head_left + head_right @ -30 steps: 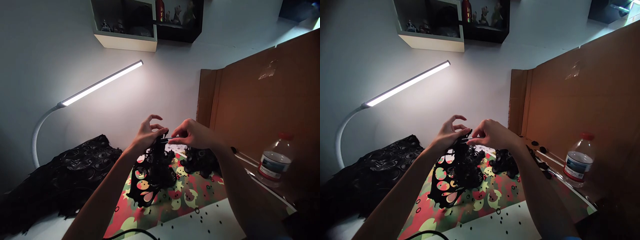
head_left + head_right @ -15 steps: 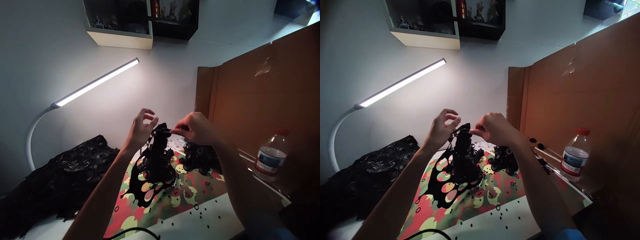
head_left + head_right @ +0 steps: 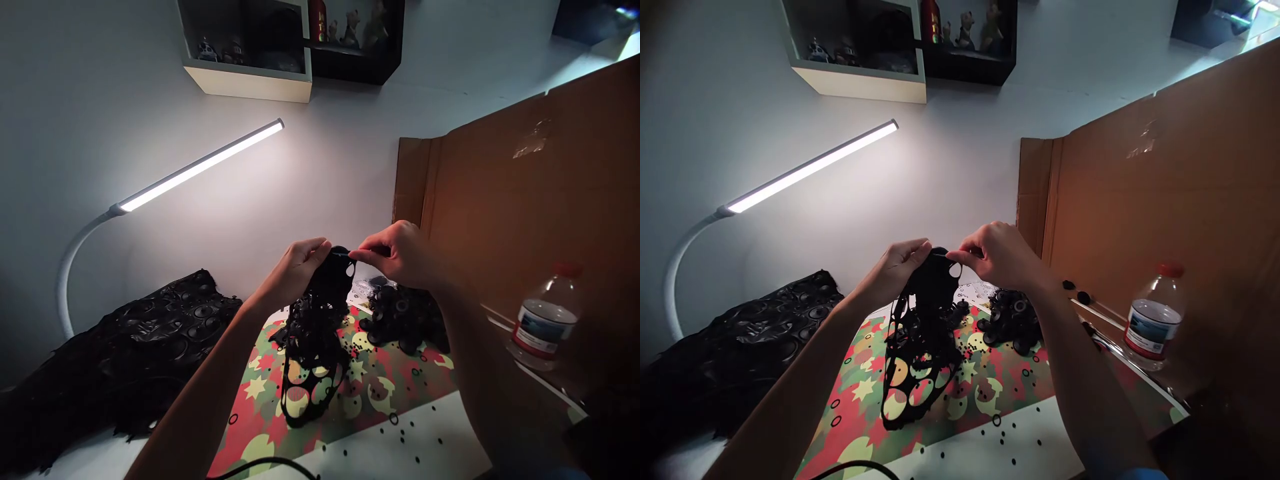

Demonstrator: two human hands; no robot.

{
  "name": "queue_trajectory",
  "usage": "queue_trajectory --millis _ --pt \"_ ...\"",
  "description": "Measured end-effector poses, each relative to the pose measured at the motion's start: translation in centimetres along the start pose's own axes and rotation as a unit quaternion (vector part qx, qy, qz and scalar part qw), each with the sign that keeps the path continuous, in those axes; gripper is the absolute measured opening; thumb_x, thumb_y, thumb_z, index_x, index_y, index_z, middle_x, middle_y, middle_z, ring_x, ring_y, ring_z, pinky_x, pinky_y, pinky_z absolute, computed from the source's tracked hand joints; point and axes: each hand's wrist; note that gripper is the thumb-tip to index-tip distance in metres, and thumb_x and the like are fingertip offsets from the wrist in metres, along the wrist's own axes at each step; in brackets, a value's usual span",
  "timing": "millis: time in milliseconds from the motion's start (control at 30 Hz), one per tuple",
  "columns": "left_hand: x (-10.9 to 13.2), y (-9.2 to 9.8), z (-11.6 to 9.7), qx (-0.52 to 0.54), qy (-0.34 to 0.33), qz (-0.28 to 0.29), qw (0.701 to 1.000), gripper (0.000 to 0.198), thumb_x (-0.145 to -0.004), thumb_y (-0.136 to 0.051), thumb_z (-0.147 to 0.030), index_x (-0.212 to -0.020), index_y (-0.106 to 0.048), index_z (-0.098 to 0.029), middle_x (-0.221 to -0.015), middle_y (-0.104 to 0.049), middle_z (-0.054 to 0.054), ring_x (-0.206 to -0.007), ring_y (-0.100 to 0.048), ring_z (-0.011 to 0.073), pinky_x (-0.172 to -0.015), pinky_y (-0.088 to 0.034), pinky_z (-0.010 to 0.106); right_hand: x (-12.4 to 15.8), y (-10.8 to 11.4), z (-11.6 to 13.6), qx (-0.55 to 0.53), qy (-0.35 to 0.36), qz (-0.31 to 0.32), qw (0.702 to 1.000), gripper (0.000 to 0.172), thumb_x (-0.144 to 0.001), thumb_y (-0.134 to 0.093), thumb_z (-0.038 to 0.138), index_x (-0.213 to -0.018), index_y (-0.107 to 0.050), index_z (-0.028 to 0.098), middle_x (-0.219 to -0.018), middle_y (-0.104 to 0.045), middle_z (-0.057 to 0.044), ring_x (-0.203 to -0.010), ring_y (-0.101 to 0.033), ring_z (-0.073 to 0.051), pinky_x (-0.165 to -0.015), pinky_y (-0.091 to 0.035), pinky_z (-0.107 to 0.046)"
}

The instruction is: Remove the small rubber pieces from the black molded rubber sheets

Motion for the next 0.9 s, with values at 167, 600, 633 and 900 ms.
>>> queue_trajectory --millis 167,600,633,900 --pt "0.1 0.3 -0.9 -0.048 -0.019 -0.04 0.998 0.058 -0.11 -0.056 -0.063 -0.073 -0.038 -0.022 -0.067 -0.027 -0.004 -0.058 -0.027 0.0109 -0.047 -0.023 0.025 0.0 -0.1 0.3 -0.031 0.006 0.0 1.0 0.069 -0.105 -0.058 0.077 -0.079 -0.083 0.018 -0.053 -0.039 0.004 -0.054 -0.028 -0.011 -0.059 -0.026 -0.034" --pt "-1.5 0.8 1.3 -0.104 0.034 -0.248 0.963 0.046 -0.096 -0.069 -0.059 -0.084 -0.08 -0.016 -0.071 -0.07 0.005 -0.07 -0.07 0.0215 -0.063 -0.052 0.032 -0.4 -0.8 -0.3 0.008 0.01 0.009 1.0 0.068 -0.107 -0.057 0.073 -0.068 -0.076 0.02 -0.055 -0.032 0.005 -0.057 -0.022 -0.013 -0.06 -0.026 -0.034" --pt "-1.6 1.1 1.4 -0.123 0.037 -0.261 0.957 0.047 -0.096 -0.069 -0.06 -0.085 -0.081 -0.016 -0.072 -0.071 0.006 -0.073 -0.072 0.0231 -0.066 -0.053 0.033 -0.4 -0.8 -0.3 0.015 0.011 0.01 1.0 0.068 -0.107 -0.057 0.072 -0.067 -0.075 0.021 -0.055 -0.031 0.005 -0.058 -0.021 -0.013 -0.06 -0.027 -0.034" --pt "-1.1 2.1 0.0 -0.239 0.0 -0.348 0.907 0.047 -0.099 -0.066 -0.06 -0.081 -0.076 -0.018 -0.062 -0.058 0.001 -0.059 -0.056 0.017 -0.071 -0.05 0.033 -0.8 -1.3 -0.2 -0.006 0.014 0.025 1.0 0.066 -0.108 -0.058 0.068 -0.064 -0.072 0.021 -0.057 -0.029 0.006 -0.058 -0.02 -0.012 -0.062 -0.028 -0.033"
Point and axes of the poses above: each hand's wrist, its own x-axis away from the middle knuckle, its own y-axis out of the back of the hand, z = x × y
